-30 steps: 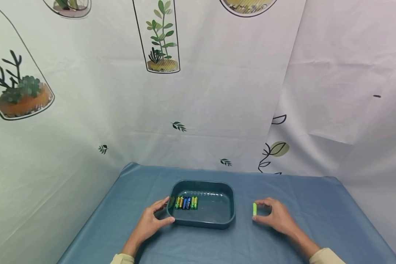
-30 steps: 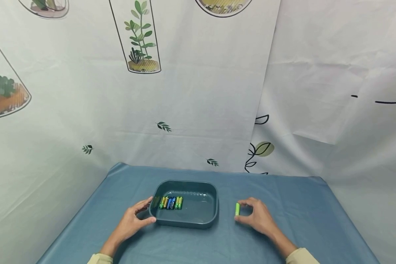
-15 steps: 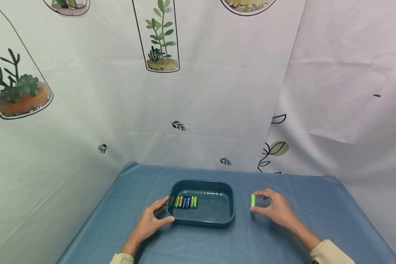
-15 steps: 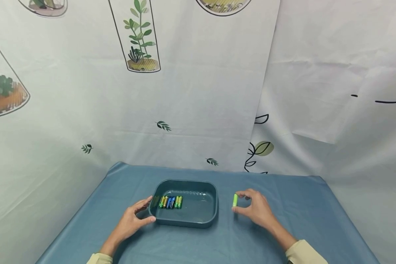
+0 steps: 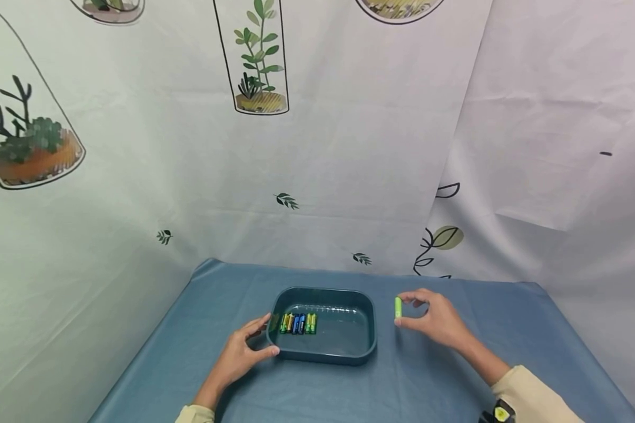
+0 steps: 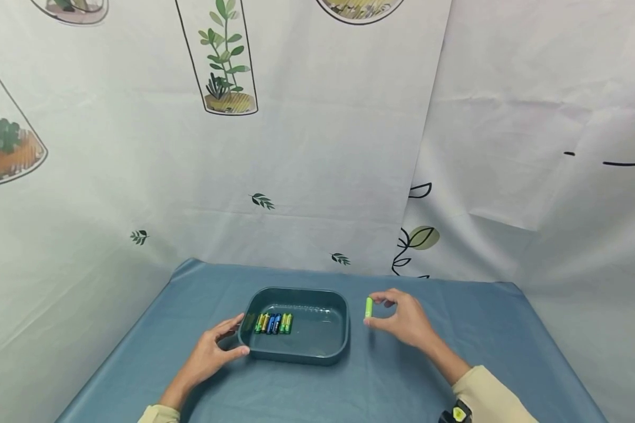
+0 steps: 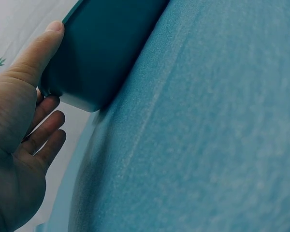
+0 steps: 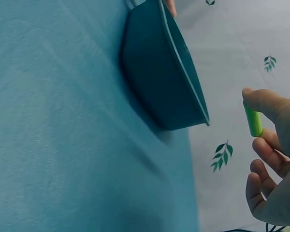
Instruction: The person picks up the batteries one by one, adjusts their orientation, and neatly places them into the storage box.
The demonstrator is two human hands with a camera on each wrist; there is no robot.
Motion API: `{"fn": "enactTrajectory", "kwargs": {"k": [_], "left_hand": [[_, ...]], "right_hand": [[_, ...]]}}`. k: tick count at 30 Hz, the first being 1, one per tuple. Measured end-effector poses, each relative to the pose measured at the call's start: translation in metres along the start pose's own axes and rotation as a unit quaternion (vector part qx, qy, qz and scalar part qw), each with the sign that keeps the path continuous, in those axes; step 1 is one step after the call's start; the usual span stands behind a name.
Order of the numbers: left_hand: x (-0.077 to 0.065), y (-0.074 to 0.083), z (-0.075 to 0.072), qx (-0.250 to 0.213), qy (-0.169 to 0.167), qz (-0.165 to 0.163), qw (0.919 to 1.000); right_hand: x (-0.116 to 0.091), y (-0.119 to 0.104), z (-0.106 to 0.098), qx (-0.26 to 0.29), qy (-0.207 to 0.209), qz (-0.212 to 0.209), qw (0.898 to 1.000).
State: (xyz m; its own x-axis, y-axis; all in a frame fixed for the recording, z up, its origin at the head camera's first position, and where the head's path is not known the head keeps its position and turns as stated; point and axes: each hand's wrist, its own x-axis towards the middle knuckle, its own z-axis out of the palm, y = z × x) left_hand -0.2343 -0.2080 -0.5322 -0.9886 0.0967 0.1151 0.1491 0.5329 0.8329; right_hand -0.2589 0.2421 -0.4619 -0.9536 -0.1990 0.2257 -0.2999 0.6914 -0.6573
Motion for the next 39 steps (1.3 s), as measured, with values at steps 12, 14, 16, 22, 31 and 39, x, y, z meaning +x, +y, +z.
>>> {"fn": "enactTrajectory", "kwargs": {"k": [12, 14, 16, 22, 31, 39], "left_hand": [[0.000, 0.001, 0.000, -0.005, 0.002, 0.000, 1.0000], [0.000, 0.001, 0.000, -0.004, 0.003, 0.001, 1.0000], [0.000, 0.001, 0.000, -0.002, 0.004, 0.002, 1.0000], [0.000, 0.001, 0.000, -0.001, 0.003, 0.001, 1.0000], [0.000, 0.002, -0.001, 0.001, 0.003, 0.006, 1.0000], [0.000, 0.000, 0.000, 0.003, 0.001, 0.010, 0.9999]], "right_hand": [[0.015, -0.018, 0.004, -0.004, 0.003, -0.035, 0.999], [0.019, -0.020, 0.006, 0.000, -0.001, -0.037, 0.999], [0.022, -0.023, 0.008, 0.003, -0.004, -0.035, 0.999], [0.030, -0.033, 0.014, 0.020, -0.015, -0.036, 0.999], [0.047, -0.040, 0.027, 0.044, -0.035, -0.040, 0.998], [0.059, -0.039, 0.040, 0.066, -0.054, -0.059, 0.995]]}}
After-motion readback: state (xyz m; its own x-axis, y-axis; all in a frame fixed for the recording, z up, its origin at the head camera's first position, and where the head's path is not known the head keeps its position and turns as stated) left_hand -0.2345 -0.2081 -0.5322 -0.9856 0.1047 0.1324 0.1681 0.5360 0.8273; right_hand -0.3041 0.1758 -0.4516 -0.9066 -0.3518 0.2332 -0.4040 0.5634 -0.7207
